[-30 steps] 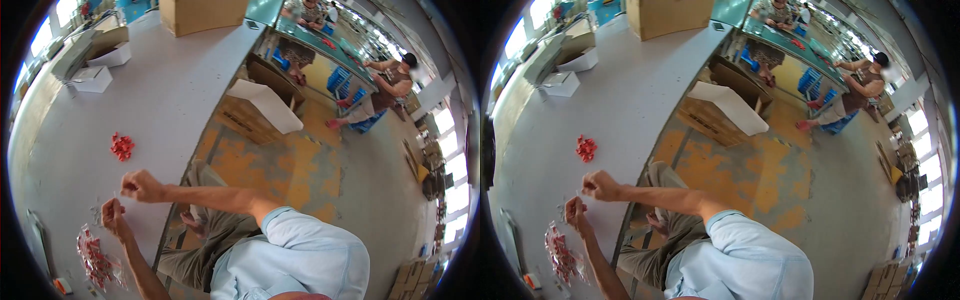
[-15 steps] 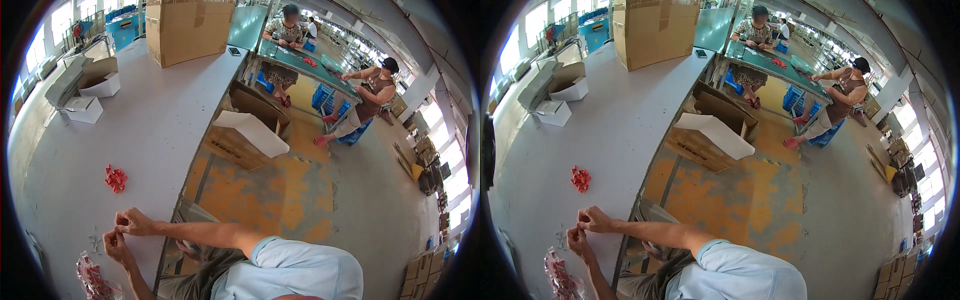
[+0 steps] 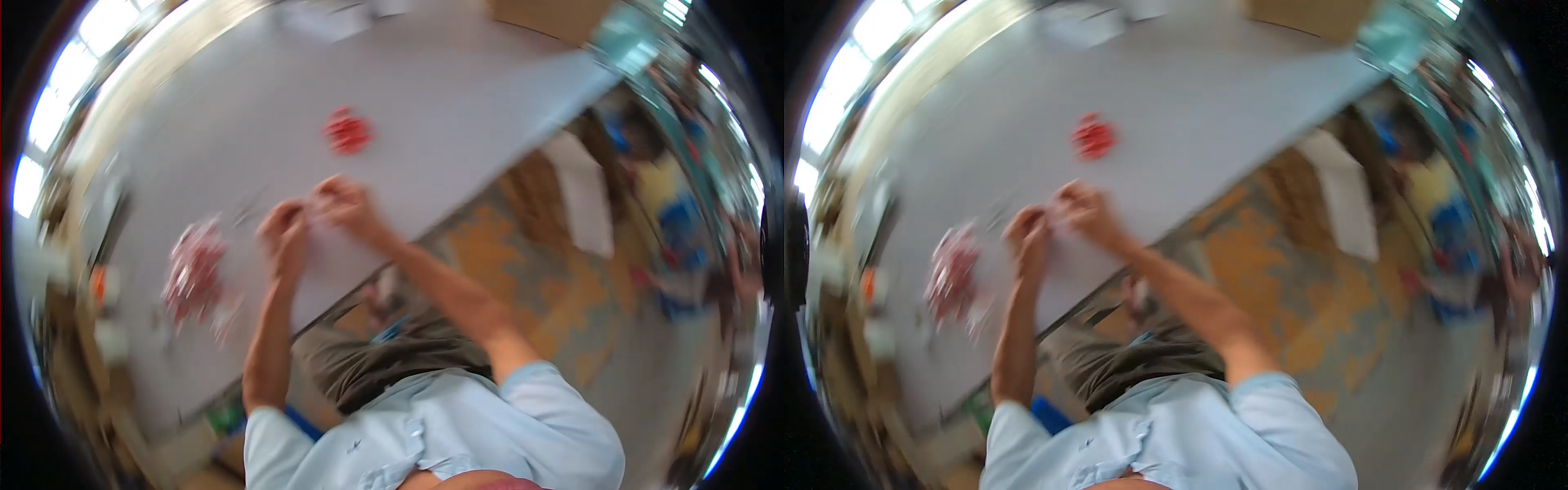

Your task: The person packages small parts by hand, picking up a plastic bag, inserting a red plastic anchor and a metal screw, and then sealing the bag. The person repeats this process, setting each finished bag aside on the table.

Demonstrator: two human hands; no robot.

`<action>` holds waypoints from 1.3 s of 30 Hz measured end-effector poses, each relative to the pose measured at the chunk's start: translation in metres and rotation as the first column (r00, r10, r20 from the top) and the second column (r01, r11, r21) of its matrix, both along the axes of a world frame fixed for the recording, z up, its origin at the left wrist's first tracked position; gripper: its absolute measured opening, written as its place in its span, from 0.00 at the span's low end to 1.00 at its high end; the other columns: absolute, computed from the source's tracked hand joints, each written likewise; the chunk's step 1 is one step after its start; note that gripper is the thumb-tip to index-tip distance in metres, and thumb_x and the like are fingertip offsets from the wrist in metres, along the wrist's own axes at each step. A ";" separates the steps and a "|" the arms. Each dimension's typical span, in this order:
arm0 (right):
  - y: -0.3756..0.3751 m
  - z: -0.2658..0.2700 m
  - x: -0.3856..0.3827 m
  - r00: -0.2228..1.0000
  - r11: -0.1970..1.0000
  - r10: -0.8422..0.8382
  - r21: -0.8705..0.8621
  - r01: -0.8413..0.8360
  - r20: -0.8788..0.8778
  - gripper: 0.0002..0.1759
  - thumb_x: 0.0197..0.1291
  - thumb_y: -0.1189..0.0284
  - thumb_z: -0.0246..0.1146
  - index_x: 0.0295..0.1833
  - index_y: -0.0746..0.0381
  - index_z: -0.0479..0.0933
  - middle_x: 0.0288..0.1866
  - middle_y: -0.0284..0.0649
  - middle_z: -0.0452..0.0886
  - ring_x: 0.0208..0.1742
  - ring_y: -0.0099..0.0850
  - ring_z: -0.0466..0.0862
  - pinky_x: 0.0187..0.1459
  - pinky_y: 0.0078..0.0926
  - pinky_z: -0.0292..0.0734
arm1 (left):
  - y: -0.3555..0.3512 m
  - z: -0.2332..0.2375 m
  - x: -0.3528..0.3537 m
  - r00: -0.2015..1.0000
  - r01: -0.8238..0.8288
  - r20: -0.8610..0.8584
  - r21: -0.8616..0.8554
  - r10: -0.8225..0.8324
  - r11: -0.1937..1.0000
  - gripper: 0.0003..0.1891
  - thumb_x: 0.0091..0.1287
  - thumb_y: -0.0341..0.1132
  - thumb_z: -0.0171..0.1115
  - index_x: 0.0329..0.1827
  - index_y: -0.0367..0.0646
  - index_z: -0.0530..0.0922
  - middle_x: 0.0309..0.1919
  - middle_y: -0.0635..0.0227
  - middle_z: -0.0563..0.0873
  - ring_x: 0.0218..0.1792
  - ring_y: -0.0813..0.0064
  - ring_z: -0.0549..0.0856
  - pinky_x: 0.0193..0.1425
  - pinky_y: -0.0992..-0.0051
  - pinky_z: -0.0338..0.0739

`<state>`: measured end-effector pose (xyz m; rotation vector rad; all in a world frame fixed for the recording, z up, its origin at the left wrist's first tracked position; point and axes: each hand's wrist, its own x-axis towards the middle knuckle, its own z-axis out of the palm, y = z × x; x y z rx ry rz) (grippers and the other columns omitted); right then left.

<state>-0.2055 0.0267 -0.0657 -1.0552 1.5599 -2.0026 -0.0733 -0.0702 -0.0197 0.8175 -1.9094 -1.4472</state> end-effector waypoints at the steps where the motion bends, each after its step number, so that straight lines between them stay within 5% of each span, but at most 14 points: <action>1: 0.001 0.007 0.000 0.996 0.998 0.007 0.066 -0.013 0.092 0.08 0.68 0.77 0.60 0.49 0.66 0.81 0.34 0.34 0.83 0.33 0.20 0.81 0.35 0.26 0.82 | 0.001 0.008 0.002 0.999 0.025 -0.046 0.118 -0.020 0.993 0.05 0.70 0.29 0.66 0.43 0.38 0.88 0.32 0.73 0.86 0.34 0.82 0.81 0.41 0.77 0.77; 5: 0.005 0.038 0.007 0.986 0.988 0.064 0.132 -0.084 0.153 0.05 0.74 0.75 0.64 0.47 0.66 0.83 0.32 0.34 0.85 0.29 0.18 0.82 0.30 0.19 0.79 | -0.016 0.003 0.003 0.979 0.036 -0.200 0.389 0.047 0.920 0.03 0.66 0.27 0.73 0.37 0.38 0.86 0.30 0.71 0.86 0.31 0.81 0.82 0.37 0.78 0.76; 9: 0.002 0.042 0.012 0.996 0.976 0.059 0.206 -0.072 0.071 0.07 0.73 0.72 0.67 0.47 0.66 0.85 0.32 0.33 0.87 0.30 0.19 0.84 0.32 0.19 0.81 | -0.020 -0.002 0.008 0.967 0.086 -0.254 0.384 0.015 0.919 0.05 0.65 0.27 0.76 0.36 0.40 0.85 0.30 0.71 0.87 0.30 0.82 0.81 0.36 0.80 0.76; 14: -0.001 0.040 0.015 0.995 0.975 0.066 0.208 -0.080 0.074 0.08 0.72 0.71 0.68 0.47 0.66 0.85 0.33 0.34 0.87 0.32 0.19 0.84 0.34 0.20 0.82 | -0.014 -0.005 0.004 0.973 0.087 -0.229 0.214 -0.037 0.973 0.06 0.66 0.28 0.77 0.36 0.39 0.86 0.31 0.70 0.88 0.32 0.84 0.82 0.36 0.79 0.77; 16: -0.004 0.034 0.012 0.996 0.978 0.066 0.191 -0.077 0.066 0.08 0.72 0.71 0.68 0.46 0.66 0.86 0.33 0.34 0.87 0.34 0.18 0.83 0.35 0.21 0.81 | -0.010 0.000 0.004 0.998 0.011 -0.068 -0.019 -0.012 1.000 0.04 0.64 0.27 0.76 0.36 0.38 0.87 0.30 0.68 0.88 0.33 0.81 0.84 0.38 0.76 0.79; 18: -0.006 0.014 0.007 0.994 0.990 0.087 0.108 -0.095 0.073 0.07 0.70 0.72 0.68 0.44 0.65 0.86 0.33 0.35 0.86 0.36 0.18 0.82 0.37 0.23 0.80 | -0.008 -0.008 0.002 0.983 0.039 -0.180 -0.048 -0.047 0.998 0.04 0.64 0.25 0.75 0.33 0.38 0.86 0.30 0.69 0.87 0.32 0.82 0.82 0.37 0.76 0.78; 19: -0.005 0.010 0.005 0.995 0.988 0.094 0.118 -0.097 0.037 0.07 0.68 0.73 0.68 0.44 0.66 0.85 0.33 0.35 0.86 0.36 0.20 0.81 0.38 0.27 0.81 | -0.014 -0.020 0.002 0.991 0.021 -0.122 -0.239 -0.051 0.971 0.04 0.64 0.24 0.75 0.33 0.39 0.85 0.29 0.71 0.85 0.31 0.84 0.80 0.36 0.78 0.76; 21: -0.004 0.014 0.004 0.998 0.992 0.027 0.127 -0.019 -0.062 0.07 0.68 0.74 0.66 0.45 0.67 0.84 0.32 0.33 0.84 0.31 0.20 0.82 0.33 0.24 0.81 | -0.013 -0.024 -0.002 0.994 0.017 -0.102 -0.160 -0.034 0.987 0.05 0.63 0.22 0.75 0.33 0.40 0.85 0.27 0.76 0.82 0.31 0.86 0.77 0.36 0.81 0.73; 28: 0.006 0.039 0.010 0.990 0.994 0.066 0.079 -0.076 0.125 0.09 0.63 0.76 0.61 0.39 0.73 0.82 0.27 0.40 0.86 0.25 0.23 0.84 0.27 0.25 0.82 | 0.003 -0.006 0.000 0.999 -0.024 -0.054 -0.314 0.008 0.949 0.04 0.67 0.21 0.73 0.38 0.36 0.85 0.32 0.76 0.84 0.33 0.86 0.81 0.38 0.81 0.77; 36: 0.005 0.039 0.009 0.996 0.997 0.036 0.066 -0.042 0.087 0.08 0.61 0.78 0.60 0.37 0.71 0.81 0.26 0.39 0.85 0.24 0.23 0.83 0.26 0.26 0.81 | -0.002 -0.011 -0.004 0.990 0.017 -0.130 -0.275 -0.055 0.961 0.03 0.68 0.19 0.70 0.40 0.35 0.85 0.36 0.71 0.85 0.35 0.82 0.84 0.40 0.80 0.79; 39: 0.002 0.034 0.010 0.996 0.994 -0.041 0.099 0.049 -0.083 0.06 0.60 0.77 0.63 0.39 0.70 0.80 0.26 0.39 0.83 0.25 0.22 0.80 0.29 0.27 0.78 | 0.001 0.005 -0.002 0.999 0.014 -0.033 -0.349 -0.028 0.937 0.02 0.69 0.21 0.69 0.39 0.34 0.84 0.36 0.69 0.84 0.34 0.81 0.83 0.41 0.78 0.79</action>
